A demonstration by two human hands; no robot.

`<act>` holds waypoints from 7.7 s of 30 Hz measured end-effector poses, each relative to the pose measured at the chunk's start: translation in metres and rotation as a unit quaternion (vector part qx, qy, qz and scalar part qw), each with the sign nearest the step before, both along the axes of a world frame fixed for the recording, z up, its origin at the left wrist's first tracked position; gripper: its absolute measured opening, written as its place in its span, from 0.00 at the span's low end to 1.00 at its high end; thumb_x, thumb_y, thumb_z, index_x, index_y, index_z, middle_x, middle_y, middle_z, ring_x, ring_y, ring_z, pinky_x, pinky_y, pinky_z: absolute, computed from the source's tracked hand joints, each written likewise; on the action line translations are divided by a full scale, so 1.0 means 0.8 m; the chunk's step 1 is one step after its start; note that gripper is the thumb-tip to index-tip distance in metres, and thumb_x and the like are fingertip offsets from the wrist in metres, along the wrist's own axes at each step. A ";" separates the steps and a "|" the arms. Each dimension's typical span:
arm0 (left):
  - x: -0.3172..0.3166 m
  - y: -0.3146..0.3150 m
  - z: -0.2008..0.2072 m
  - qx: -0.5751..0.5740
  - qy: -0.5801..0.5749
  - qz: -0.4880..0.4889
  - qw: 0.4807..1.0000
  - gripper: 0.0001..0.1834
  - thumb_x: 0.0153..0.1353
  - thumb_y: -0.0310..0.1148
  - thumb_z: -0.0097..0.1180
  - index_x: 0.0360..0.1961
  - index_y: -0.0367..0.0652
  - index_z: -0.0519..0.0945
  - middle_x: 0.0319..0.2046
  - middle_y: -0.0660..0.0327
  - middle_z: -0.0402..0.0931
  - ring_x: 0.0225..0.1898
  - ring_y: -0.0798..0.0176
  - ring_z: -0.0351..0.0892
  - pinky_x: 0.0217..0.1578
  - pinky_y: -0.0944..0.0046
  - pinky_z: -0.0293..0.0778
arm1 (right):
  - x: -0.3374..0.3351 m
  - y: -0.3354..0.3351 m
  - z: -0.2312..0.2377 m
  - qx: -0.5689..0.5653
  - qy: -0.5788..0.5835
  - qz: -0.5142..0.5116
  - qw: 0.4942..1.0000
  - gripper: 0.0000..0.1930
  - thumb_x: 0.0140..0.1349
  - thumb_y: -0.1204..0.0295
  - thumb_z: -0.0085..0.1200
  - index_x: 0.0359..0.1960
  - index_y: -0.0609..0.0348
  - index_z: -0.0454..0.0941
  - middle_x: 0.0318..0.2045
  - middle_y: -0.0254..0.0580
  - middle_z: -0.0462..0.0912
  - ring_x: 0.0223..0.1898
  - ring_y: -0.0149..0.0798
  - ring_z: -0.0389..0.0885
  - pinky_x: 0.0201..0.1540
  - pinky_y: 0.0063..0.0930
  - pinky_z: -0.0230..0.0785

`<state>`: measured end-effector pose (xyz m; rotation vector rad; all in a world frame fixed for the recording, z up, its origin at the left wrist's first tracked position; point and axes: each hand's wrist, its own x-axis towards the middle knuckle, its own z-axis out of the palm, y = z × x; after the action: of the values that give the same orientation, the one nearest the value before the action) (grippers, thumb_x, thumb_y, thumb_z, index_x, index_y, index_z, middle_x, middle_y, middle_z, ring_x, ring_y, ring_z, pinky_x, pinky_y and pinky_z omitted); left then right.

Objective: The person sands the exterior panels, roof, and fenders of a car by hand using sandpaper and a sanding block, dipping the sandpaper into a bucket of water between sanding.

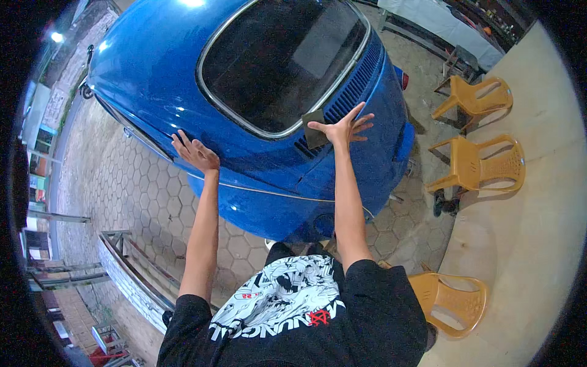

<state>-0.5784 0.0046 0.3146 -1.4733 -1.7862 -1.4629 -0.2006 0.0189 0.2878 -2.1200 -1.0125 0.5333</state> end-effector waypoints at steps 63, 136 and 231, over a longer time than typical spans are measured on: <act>-0.123 0.040 0.082 0.122 -0.093 -0.168 0.974 0.34 0.78 0.50 0.30 0.65 0.26 0.68 0.72 0.37 0.54 0.74 0.39 0.52 0.71 0.42 0.48 | -0.214 -0.078 -0.058 0.098 -0.044 -0.080 0.991 0.90 0.15 0.29 0.75 0.79 0.42 0.24 0.76 0.68 0.22 0.76 0.72 0.20 0.66 0.86 0.23; -0.201 0.130 0.114 0.130 -0.182 -0.127 0.966 0.28 0.73 0.33 0.38 0.70 0.28 0.64 0.69 0.40 0.63 0.71 0.36 0.59 0.71 0.43 0.53 | -0.543 0.123 0.223 0.336 -0.487 0.402 0.699 0.30 0.73 0.55 0.45 0.76 0.39 0.58 0.80 0.41 0.45 0.80 0.50 0.31 0.73 0.69 0.14; -0.199 0.146 0.156 0.328 -0.447 -0.258 0.792 0.52 0.68 0.74 0.18 0.75 0.40 0.55 0.71 0.53 0.60 0.69 0.54 0.61 0.70 0.52 0.55 | -0.565 0.160 0.250 0.363 -0.457 0.432 0.687 0.30 0.71 0.54 0.47 0.73 0.46 0.64 0.77 0.38 0.54 0.79 0.49 0.43 0.70 0.80 0.23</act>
<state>-0.7373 0.1216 0.4397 -0.9427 -0.9596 -3.0361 -0.6525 0.1467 0.4882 -0.9673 -2.3194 -0.5958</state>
